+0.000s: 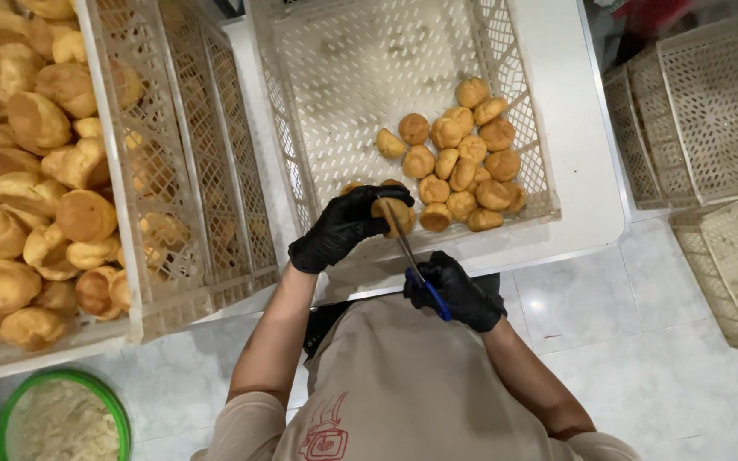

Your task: Cutting small pastries with scissors and moving them from one basket to another

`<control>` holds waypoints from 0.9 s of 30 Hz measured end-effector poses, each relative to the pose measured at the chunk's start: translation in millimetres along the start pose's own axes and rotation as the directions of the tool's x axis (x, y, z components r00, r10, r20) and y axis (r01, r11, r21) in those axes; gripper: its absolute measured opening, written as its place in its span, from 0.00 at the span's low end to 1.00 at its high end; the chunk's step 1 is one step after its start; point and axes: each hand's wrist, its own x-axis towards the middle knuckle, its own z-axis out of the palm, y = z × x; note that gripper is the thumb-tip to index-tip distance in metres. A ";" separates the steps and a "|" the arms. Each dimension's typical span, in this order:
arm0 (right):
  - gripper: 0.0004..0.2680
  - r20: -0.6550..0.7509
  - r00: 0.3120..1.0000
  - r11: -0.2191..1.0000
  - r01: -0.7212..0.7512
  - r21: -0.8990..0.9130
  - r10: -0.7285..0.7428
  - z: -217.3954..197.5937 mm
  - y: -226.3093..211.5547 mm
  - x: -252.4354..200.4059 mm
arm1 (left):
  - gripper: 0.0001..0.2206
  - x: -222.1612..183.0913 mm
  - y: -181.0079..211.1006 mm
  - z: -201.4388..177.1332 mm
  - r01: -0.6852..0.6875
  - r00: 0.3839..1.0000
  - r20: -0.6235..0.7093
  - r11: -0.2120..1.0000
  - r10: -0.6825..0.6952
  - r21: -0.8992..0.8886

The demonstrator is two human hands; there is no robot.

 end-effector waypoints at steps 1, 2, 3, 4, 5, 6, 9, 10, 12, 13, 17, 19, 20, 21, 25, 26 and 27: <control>0.12 -0.042 0.998 0.999 0.053 0.011 -0.053 3.3 0.1 -3.9 | 0.21 -0.6 2.9 -1.7 0.009 1.000 0.014 0.999 -0.008 -0.038; 0.11 -0.084 0.991 0.994 0.106 0.021 -0.104 7.1 0.4 -7.9 | 0.20 -1.5 5.9 -3.8 0.018 0.999 0.028 0.997 -0.016 -0.075; 0.11 -0.077 0.992 0.994 0.104 0.015 -0.102 -15.2 15.3 11.3 | 0.20 -0.6 8.8 -5.0 0.017 1.000 0.019 0.997 -0.015 -0.071; 0.08 -0.091 0.988 0.986 0.137 0.094 -0.128 -36.6 30.6 30.5 | 0.19 -0.3 11.9 -6.8 -0.001 0.996 0.084 0.999 0.004 -0.039; 0.07 -0.097 0.985 0.973 0.161 0.166 -0.146 -56.0 45.9 51.2 | 0.18 -3.5 16.3 -10.4 -0.018 0.991 0.136 1.000 0.018 -0.001; 0.07 -0.078 0.987 0.977 0.149 0.154 -0.138 -64.3 48.2 55.8 | 0.18 -1.9 27.3 -22.6 -0.017 0.993 0.115 1.000 0.016 0.009; 0.07 0.010 0.916 0.914 0.400 0.071 -0.401 -91.9 45.6 73.2 | 0.17 6.4 59.0 -57.0 -0.133 0.990 0.029 0.988 0.136 -0.081; 0.07 -0.025 0.960 0.934 0.276 0.226 -0.278 -102.8 41.7 80.8 | 0.27 10.0 69.0 -66.6 -0.148 0.989 0.001 0.978 0.149 -0.150; 0.08 -0.057 0.989 0.912 0.146 0.382 -0.134 -96.1 35.2 65.9 | 0.38 12.7 80.3 -75.8 -0.150 0.989 -0.024 0.961 0.149 -0.233; 0.08 -0.101 0.977 0.906 0.211 0.367 -0.187 -77.9 27.3 47.4 | 0.56 16.9 82.4 -76.3 -0.163 0.987 -0.046 0.924 0.157 -0.347; 0.08 -0.081 0.985 0.843 0.173 0.509 -0.153 -108.6 40.1 63.5 | 0.52 28.1 64.3 -46.4 0.067 0.992 0.088 0.964 -0.092 0.256; 0.08 -0.085 0.995 0.837 0.091 0.540 -0.053 -88.8 28.2 49.4 | 0.43 28.8 -3.5 -53.5 0.066 0.950 0.196 0.771 -0.242 0.633; 0.09 -0.073 0.996 0.828 0.001 0.561 0.048 -78.0 21.9 43.1 | 0.35 28.0 -37.0 -57.7 -0.016 0.889 0.215 0.443 -0.403 0.896; 0.09 -0.076 0.996 0.826 0.007 0.563 0.043 -77.5 19.4 40.5 | 0.35 26.2 -58.5 -58.8 -0.021 0.890 0.220 0.444 -0.400 0.896; 0.08 -0.132 0.939 0.939 0.331 0.097 -0.318 -65.4 17.2 19.3 | 0.29 27.5 -107.9 -62.9 0.017 0.839 0.191 0.374 -0.510 0.927; 0.12 0.031 0.746 0.676 0.620 -0.397 -0.666 -60.3 20.2 11.8 | 0.28 28.4 -112.5 -63.5 0.072 0.816 0.201 0.440 -0.542 0.895; 0.12 0.023 0.748 0.681 0.616 -0.395 -0.664 -46.9 11.5 0.0 | 0.28 28.8 -108.8 -64.9 0.069 0.811 0.208 0.442 -0.546 0.894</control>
